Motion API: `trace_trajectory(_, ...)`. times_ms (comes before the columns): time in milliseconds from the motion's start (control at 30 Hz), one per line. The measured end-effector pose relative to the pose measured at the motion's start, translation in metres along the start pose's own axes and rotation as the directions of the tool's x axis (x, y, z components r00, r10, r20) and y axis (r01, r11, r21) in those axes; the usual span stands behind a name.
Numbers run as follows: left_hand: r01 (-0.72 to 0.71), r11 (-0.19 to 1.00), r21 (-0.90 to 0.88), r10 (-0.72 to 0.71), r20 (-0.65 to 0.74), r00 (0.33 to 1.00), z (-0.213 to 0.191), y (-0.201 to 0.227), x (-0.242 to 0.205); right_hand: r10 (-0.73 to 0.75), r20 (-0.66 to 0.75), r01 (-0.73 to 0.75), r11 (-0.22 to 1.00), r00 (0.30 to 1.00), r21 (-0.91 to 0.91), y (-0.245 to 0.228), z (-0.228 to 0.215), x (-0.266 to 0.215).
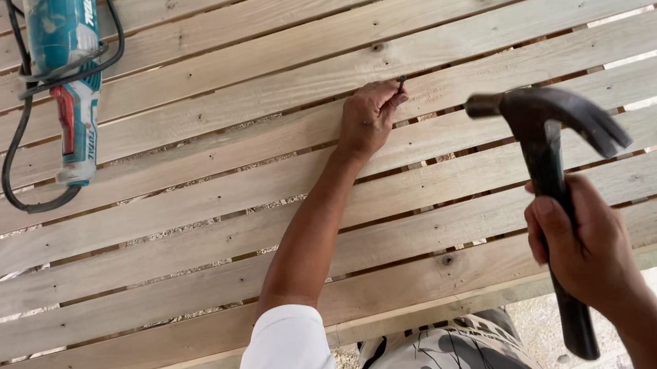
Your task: The person hammers multiple nails into a wooden pallet structure using a hammer while holding the nails in place by hand.
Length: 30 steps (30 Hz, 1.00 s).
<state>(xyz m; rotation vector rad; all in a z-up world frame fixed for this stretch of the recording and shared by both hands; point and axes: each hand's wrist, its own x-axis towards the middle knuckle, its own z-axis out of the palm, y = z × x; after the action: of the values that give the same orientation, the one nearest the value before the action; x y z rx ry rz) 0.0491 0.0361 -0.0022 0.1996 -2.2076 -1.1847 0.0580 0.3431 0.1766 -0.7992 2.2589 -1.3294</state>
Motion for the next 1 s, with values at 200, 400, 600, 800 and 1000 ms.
trace_trajectory(200,-0.057,0.998,0.022,0.058,-0.038,0.998,0.002,-0.002,0.002,-0.435,-0.077,0.434,0.900,0.897,-0.033,-0.058,-0.020,0.042)
trace_trajectory(400,-0.002,0.999,0.053,0.000,0.048,0.999,0.002,-0.004,0.004,0.289,0.292,-0.047,0.779,0.912,-0.625,-0.030,0.025,0.112)
trace_trajectory(600,-0.092,0.993,0.074,0.093,-0.021,0.995,0.009,-0.014,-0.007,-0.152,0.148,0.197,0.912,0.977,-0.360,-0.009,0.013,0.087)
trace_trajectory(800,0.014,0.994,0.111,-0.025,0.092,0.995,0.016,-0.034,-0.013,0.325,0.255,-0.112,0.788,0.911,-0.605,-0.022,0.024,0.113)
trace_trajectory(1000,-0.088,0.968,-0.234,0.098,0.035,0.995,0.029,-0.046,-0.037,0.053,0.036,-0.052,0.998,0.998,-0.023,-0.002,-0.013,0.047)
